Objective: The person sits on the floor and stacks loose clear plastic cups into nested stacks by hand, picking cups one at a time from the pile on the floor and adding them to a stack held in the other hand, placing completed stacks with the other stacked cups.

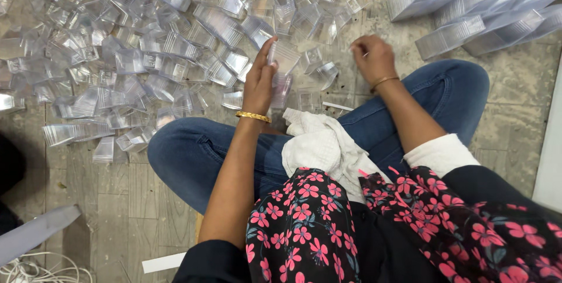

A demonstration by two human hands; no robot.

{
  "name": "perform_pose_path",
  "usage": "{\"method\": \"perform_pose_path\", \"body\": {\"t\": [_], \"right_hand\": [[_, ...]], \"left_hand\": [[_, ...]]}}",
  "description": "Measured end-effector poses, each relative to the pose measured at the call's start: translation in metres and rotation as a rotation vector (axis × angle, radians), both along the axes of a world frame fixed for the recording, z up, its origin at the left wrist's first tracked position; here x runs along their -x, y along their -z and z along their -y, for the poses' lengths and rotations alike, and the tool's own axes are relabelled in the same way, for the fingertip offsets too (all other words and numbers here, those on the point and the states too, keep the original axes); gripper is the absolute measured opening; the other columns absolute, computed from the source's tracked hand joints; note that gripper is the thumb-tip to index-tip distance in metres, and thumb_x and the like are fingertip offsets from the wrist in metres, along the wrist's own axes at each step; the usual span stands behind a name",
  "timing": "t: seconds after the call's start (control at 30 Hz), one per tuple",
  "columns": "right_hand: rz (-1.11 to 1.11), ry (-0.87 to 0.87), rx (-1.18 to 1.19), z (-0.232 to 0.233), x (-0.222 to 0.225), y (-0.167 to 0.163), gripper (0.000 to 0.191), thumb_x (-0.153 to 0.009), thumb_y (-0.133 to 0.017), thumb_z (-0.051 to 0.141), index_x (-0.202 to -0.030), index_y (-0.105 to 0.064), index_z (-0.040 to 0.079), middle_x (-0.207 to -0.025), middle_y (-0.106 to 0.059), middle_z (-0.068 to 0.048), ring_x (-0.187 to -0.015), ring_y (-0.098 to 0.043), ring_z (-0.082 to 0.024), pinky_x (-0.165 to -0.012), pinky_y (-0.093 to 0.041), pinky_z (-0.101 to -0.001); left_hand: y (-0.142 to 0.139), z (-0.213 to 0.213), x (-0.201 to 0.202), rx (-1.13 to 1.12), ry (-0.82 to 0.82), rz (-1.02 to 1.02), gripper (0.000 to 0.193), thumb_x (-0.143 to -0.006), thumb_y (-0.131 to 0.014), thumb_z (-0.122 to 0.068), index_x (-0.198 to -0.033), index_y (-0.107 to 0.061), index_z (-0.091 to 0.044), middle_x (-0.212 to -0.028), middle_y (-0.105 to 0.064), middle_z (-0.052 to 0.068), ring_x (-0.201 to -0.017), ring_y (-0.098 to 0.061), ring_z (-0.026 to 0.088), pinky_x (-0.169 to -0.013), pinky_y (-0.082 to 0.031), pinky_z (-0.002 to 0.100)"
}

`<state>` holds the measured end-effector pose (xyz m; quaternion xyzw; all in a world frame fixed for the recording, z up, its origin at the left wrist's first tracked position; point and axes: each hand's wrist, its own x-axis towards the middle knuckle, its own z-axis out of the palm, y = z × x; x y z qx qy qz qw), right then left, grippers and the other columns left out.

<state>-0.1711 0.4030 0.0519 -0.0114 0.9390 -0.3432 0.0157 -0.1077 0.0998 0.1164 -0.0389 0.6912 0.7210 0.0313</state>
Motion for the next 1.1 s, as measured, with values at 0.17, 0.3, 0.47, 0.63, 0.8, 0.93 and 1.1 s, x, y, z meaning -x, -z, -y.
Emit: {"method": "perform_pose_path", "body": {"t": [0.17, 0.3, 0.47, 0.63, 0.8, 0.93, 1.1], "right_hand": [[-0.176, -0.339, -0.047, 0.047, -0.034, 0.002, 0.022, -0.081, -0.082, 0.014, -0.097, -0.07, 0.004, -0.092, -0.066, -0.013, -0.089, -0.064, -0.032, -0.081, -0.053, -0.0416], [-0.128, -0.282, -0.014, 0.046, -0.03, 0.007, 0.031, -0.077, -0.085, 0.012, -0.101, -0.068, 0.004, -0.094, -0.062, -0.013, -0.086, -0.065, -0.03, -0.079, -0.053, -0.0408], [-0.061, -0.04, 0.044, 0.009, 0.0, 0.028, 0.012, -0.086, -0.079, 0.008, -0.096, -0.073, 0.006, -0.094, -0.072, -0.011, -0.08, -0.072, -0.025, -0.075, -0.058, -0.0362], [0.073, 0.042, 0.033, 0.004, 0.012, 0.046, 0.007, -0.084, -0.077, 0.012, -0.09, -0.076, 0.01, -0.086, -0.076, -0.01, -0.079, -0.075, -0.025, -0.075, -0.059, -0.0372], [0.085, 0.0, -0.039, 0.014, 0.005, 0.044, 0.011, -0.084, -0.071, 0.014, -0.092, -0.078, 0.012, -0.088, -0.075, -0.013, -0.084, -0.073, -0.032, -0.08, -0.058, -0.0421], [0.089, 0.036, -0.101, 0.02, 0.005, 0.037, 0.012, -0.081, -0.07, 0.011, -0.09, -0.078, 0.012, -0.092, -0.075, -0.014, -0.089, -0.072, -0.035, -0.082, -0.057, -0.0448], [0.199, 0.071, -0.082, 0.015, 0.006, 0.034, 0.013, -0.08, -0.071, 0.016, -0.091, -0.078, 0.015, -0.093, -0.077, -0.013, -0.091, -0.073, -0.033, -0.086, -0.057, -0.0434]], "left_hand": [[-0.002, 0.004, -0.002, 0.012, 0.006, -0.021, 0.054, -0.099, -0.047, -0.007, -0.153, -0.05, -0.01, -0.158, -0.052, 0.014, -0.149, -0.045, 0.023, -0.122, -0.031, 0.033], [-0.006, -0.001, 0.0, 0.033, -0.023, 0.014, 0.053, -0.099, -0.048, -0.008, -0.152, -0.051, -0.011, -0.159, -0.049, 0.012, -0.15, -0.042, 0.023, -0.121, -0.031, 0.033], [-0.016, -0.013, 0.01, 0.019, -0.04, 0.107, 0.055, -0.097, -0.048, -0.01, -0.151, -0.052, -0.014, -0.159, -0.05, 0.01, -0.135, -0.053, 0.032, -0.114, -0.038, 0.035], [-0.035, -0.025, 0.011, 0.055, -0.048, -0.092, 0.054, -0.101, -0.048, -0.007, -0.154, -0.05, -0.011, -0.161, -0.05, 0.013, -0.153, -0.042, 0.025, -0.123, -0.032, 0.034], [-0.068, -0.047, -0.007, -0.033, -0.023, -0.17, 0.055, -0.103, -0.045, -0.007, -0.157, -0.047, -0.011, -0.164, -0.048, 0.012, -0.153, -0.045, 0.023, -0.124, -0.035, 0.033], [-0.093, -0.067, -0.015, -0.063, -0.004, -0.295, 0.054, -0.107, -0.045, -0.007, -0.161, -0.045, -0.01, -0.161, -0.047, 0.012, -0.153, -0.042, 0.02, -0.131, -0.031, 0.032], [-0.11, -0.07, -0.009, -0.205, -0.096, 0.075, 0.06, -0.1, -0.045, -0.007, -0.16, -0.047, -0.013, -0.148, -0.055, 0.026, -0.12, -0.049, 0.023, -0.105, -0.044, 0.041]]}}
